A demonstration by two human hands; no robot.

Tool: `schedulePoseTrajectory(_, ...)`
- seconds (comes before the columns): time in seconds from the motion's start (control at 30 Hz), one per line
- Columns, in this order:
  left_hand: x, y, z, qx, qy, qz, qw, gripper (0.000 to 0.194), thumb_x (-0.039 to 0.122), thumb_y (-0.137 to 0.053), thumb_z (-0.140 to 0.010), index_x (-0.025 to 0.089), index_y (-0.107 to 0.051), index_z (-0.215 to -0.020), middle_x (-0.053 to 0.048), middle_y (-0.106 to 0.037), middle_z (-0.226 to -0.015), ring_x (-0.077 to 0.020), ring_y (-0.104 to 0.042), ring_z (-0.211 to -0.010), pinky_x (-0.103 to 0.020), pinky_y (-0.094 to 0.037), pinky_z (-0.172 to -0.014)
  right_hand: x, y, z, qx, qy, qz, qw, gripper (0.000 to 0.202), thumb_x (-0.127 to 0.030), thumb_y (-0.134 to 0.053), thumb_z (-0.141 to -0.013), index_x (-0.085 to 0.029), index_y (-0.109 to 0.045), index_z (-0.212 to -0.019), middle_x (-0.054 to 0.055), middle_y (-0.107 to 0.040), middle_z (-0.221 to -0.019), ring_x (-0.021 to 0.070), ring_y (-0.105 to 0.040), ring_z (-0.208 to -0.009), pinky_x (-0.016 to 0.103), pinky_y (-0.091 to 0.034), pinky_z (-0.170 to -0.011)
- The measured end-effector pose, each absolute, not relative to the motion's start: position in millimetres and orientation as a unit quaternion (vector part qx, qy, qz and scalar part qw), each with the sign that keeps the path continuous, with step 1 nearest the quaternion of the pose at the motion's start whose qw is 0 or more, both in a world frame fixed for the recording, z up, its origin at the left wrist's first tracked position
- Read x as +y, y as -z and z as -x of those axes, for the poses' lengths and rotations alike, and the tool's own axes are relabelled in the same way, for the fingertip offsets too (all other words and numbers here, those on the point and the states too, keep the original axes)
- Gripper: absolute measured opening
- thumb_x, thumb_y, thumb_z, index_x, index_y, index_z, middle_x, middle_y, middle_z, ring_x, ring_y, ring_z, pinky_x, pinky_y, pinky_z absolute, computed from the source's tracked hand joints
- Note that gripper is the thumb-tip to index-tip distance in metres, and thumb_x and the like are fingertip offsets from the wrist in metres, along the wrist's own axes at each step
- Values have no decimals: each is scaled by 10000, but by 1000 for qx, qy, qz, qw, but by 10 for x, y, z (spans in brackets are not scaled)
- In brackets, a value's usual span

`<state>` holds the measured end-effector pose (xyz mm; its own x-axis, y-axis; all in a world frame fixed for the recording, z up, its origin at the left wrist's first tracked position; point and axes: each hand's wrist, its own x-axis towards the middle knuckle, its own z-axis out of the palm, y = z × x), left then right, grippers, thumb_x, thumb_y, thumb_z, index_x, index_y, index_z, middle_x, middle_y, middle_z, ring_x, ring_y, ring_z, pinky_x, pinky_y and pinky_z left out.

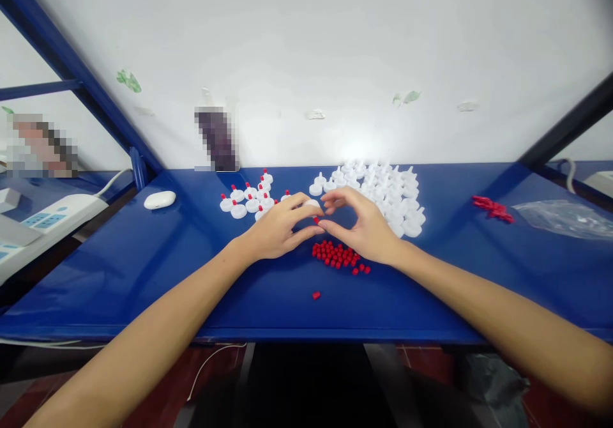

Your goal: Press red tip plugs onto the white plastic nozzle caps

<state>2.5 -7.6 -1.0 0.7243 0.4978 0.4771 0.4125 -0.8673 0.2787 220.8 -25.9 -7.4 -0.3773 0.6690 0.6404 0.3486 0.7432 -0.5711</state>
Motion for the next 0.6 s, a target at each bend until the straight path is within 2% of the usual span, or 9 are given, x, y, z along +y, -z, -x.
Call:
schedulePoseTrajectory(0.13,-95,-11,-28,248,-283,-924,64,251,354,-466,-999,195,-615,-1123,-93,-579,-1079,-186,-564,-931,-348,-494,-847,-236,63,-2254,-815,-220,311,437,353,-366,-648,-904,-240,-539,-1215,94,-640,-1192,237,-666,-1056,458,-549,-945)
schedulePoseTrajectory(0.23,-109,-13,-36,239,-302,-921,64,279,297,-504,-976,203,-558,-1233,-109,-595,-1192,-214,-581,-1065,-384,-500,-927,-224,83,-2269,-837,-225,303,395,603,-439,-692,-868,-254,-443,-1386,124,-543,-1404,287,-552,-1285,520,-463,-1080)
schedulePoseTrajectory(0.3,-120,-7,-49,239,-320,-914,65,392,269,-559,-944,205,-490,-1325,-114,-602,-1263,-227,-583,-1139,-407,-496,-980,-219,99,-2265,-860,-202,299,361,778,-449,-744,-819,-253,-360,-1467,138,-449,-1506,307,-450,-1387,545,-397,-1140)
schedulePoseTrajectory(0.33,-126,-2,-57,244,-325,-912,64,446,259,-588,-927,203,-464,-1351,-114,-608,-1281,-230,-588,-1152,-413,-498,-993,-216,106,-2260,-869,-187,298,348,802,-443,-758,-806,-253,-357,-1474,140,-414,-1534,312,-411,-1416,553,-376,-1155)
schedulePoseTrajectory(0.47,-139,24,-86,246,-331,-910,49,517,212,-645,-884,192,-450,-1363,-112,-625,-1288,-223,-612,-1140,-404,-526,-981,-200,117,-2244,-880,-126,294,351,641,-382,-748,-823,-258,-475,-1389,127,-347,-1576,317,-358,-1452,570,-367,-1158)
schedulePoseTrajectory(0.6,-132,56,-107,231,-362,-902,32,547,170,-630,-890,194,-426,-1397,-110,-645,-1257,-211,-636,-1118,-388,-555,-959,-183,103,-2251,-882,-96,284,364,623,-323,-734,-843,-253,-465,-1401,128,-500,-1471,300,-481,-1368,555,-437,-1106)
